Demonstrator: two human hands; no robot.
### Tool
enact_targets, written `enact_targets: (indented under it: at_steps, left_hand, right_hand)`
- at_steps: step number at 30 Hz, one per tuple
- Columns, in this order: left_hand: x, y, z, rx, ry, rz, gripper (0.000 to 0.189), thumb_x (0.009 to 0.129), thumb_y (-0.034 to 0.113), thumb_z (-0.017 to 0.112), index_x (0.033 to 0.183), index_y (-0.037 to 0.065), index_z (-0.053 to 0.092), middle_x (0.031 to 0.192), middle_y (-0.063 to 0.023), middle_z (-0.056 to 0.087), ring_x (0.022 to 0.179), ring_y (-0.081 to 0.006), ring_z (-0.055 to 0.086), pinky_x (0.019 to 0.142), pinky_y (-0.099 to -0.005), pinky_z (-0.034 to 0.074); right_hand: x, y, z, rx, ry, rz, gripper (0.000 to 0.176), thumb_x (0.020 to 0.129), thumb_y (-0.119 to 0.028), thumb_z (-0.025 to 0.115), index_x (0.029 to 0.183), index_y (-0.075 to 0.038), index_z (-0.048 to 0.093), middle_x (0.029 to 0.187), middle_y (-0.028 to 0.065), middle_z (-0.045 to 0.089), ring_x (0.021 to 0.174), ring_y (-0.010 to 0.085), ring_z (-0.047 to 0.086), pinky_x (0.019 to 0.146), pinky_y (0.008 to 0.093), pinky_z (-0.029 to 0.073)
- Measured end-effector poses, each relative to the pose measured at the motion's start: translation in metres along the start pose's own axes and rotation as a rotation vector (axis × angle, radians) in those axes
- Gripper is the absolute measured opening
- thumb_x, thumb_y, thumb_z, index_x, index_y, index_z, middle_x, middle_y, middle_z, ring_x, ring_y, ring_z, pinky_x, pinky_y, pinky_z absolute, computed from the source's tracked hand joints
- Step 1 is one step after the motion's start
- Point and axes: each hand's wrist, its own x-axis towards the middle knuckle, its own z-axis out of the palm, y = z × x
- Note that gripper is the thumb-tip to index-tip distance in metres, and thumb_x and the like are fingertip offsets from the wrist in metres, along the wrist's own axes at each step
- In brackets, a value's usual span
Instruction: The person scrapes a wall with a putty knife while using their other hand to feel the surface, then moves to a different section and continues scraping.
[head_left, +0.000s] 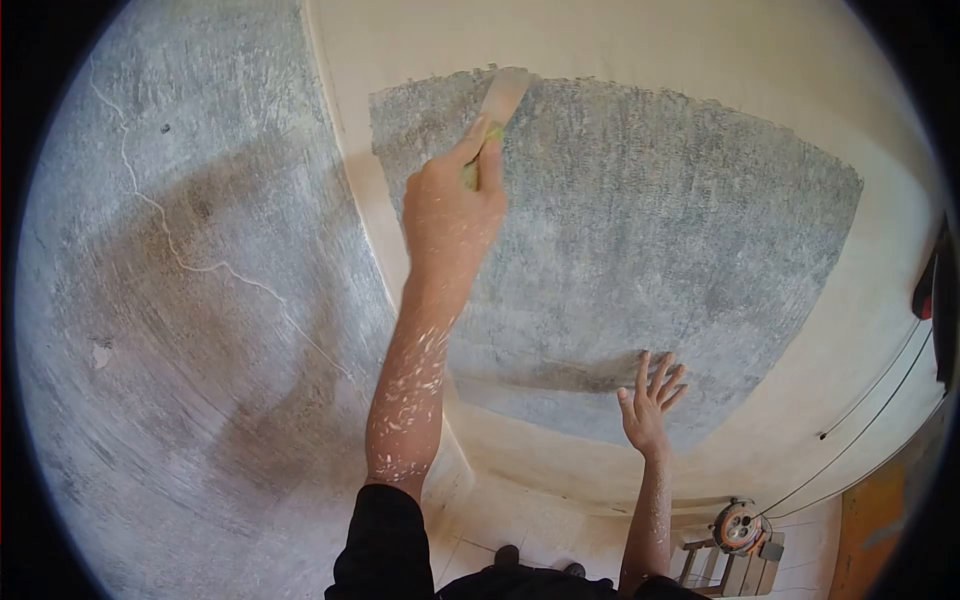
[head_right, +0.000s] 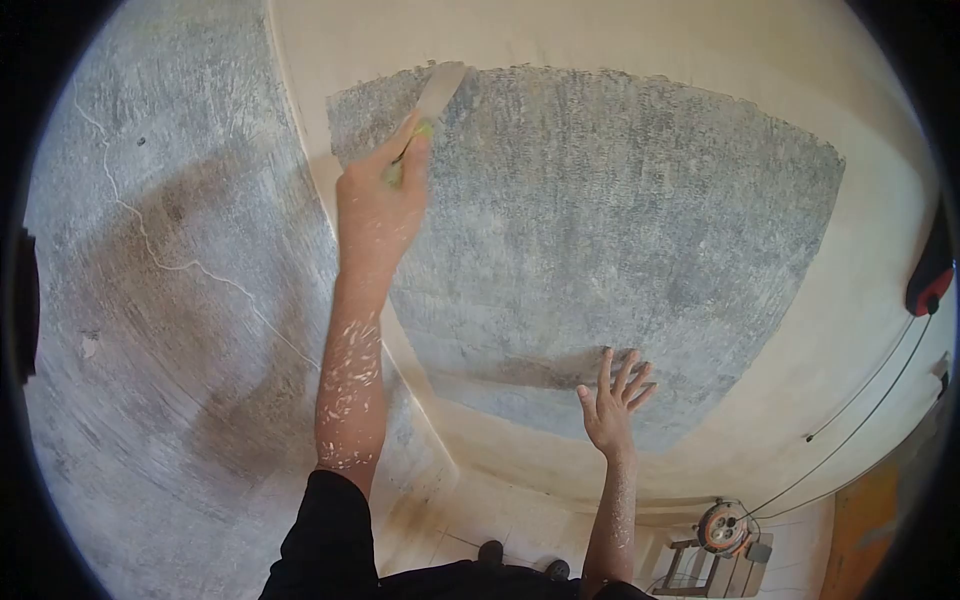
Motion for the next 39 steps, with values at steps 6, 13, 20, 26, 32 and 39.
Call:
enact_targets:
  at_steps: [6, 13, 20, 26, 32, 39]
  left_hand:
    - [0.0, 0.017, -0.001, 0.044, -0.002, -0.007, 0.033, 0.097, 0.029, 0.055, 0.124, 0.012, 0.067, 0.072, -0.0153, 0.069, 0.064, -0.0241, 0.068, 0.063, -0.0368, 0.053]
    - [-0.011, 0.024, 0.009, 0.076, -0.034, -0.015, 0.034, 0.097, 0.028, 0.055, 0.124, 0.011, 0.067, 0.071, -0.0156, 0.069, 0.063, -0.0232, 0.068, 0.059, -0.0352, 0.051]
    - [-0.018, 0.03, 0.022, -0.068, 0.038, -0.005, 0.034, 0.097, 0.022, 0.056, 0.125, 0.008, 0.065, 0.074, -0.0151, 0.07, 0.062, -0.0192, 0.068, 0.057, -0.032, 0.05]
    - [-0.017, 0.027, 0.027, -0.079, 0.044, 0.002, 0.033, 0.097, 0.02, 0.055, 0.125, 0.005, 0.065, 0.077, -0.0157, 0.071, 0.066, -0.0161, 0.069, 0.056, -0.0299, 0.05]
    - [-0.017, 0.029, 0.027, -0.069, 0.049, -0.003, 0.033, 0.097, 0.021, 0.056, 0.126, 0.005, 0.065, 0.078, -0.0158, 0.072, 0.067, -0.0161, 0.07, 0.057, -0.0299, 0.05]
    - [-0.012, 0.033, 0.014, -0.041, -0.025, -0.067, 0.034, 0.098, 0.023, 0.056, 0.126, 0.008, 0.065, 0.075, -0.0142, 0.071, 0.064, -0.0189, 0.068, 0.059, -0.0321, 0.05]
  right_hand:
    - [0.0, 0.005, -0.004, 0.011, -0.007, -0.011, 0.072, 0.101, -0.057, 0.029, 0.157, -0.017, 0.009, 0.161, 0.0177, -0.013, 0.145, 0.0425, -0.022, 0.108, 0.0635, -0.021]
    - [-0.002, 0.005, -0.011, 0.032, -0.031, -0.013, 0.071, 0.101, -0.055, 0.031, 0.157, -0.017, 0.009, 0.162, 0.0165, -0.012, 0.145, 0.0415, -0.022, 0.107, 0.0632, -0.022]
    - [0.0, 0.014, -0.002, 0.012, -0.027, -0.026, 0.072, 0.101, -0.055, 0.032, 0.157, -0.015, 0.009, 0.162, 0.0179, -0.012, 0.144, 0.043, -0.022, 0.106, 0.0648, -0.023]
    - [0.0, 0.014, -0.005, 0.004, -0.056, -0.021, 0.072, 0.102, -0.055, 0.03, 0.157, -0.015, 0.009, 0.162, 0.0179, -0.011, 0.144, 0.0433, -0.022, 0.105, 0.0655, -0.023]
    - [-0.001, 0.012, -0.007, 0.001, -0.055, -0.022, 0.072, 0.102, -0.055, 0.03, 0.157, -0.015, 0.009, 0.162, 0.0174, -0.011, 0.145, 0.0424, -0.022, 0.106, 0.0654, -0.022]
    - [0.0, 0.012, -0.006, -0.016, -0.076, -0.012, 0.073, 0.101, -0.055, 0.032, 0.157, -0.014, 0.009, 0.161, 0.018, -0.012, 0.144, 0.0435, -0.023, 0.105, 0.0672, -0.022]
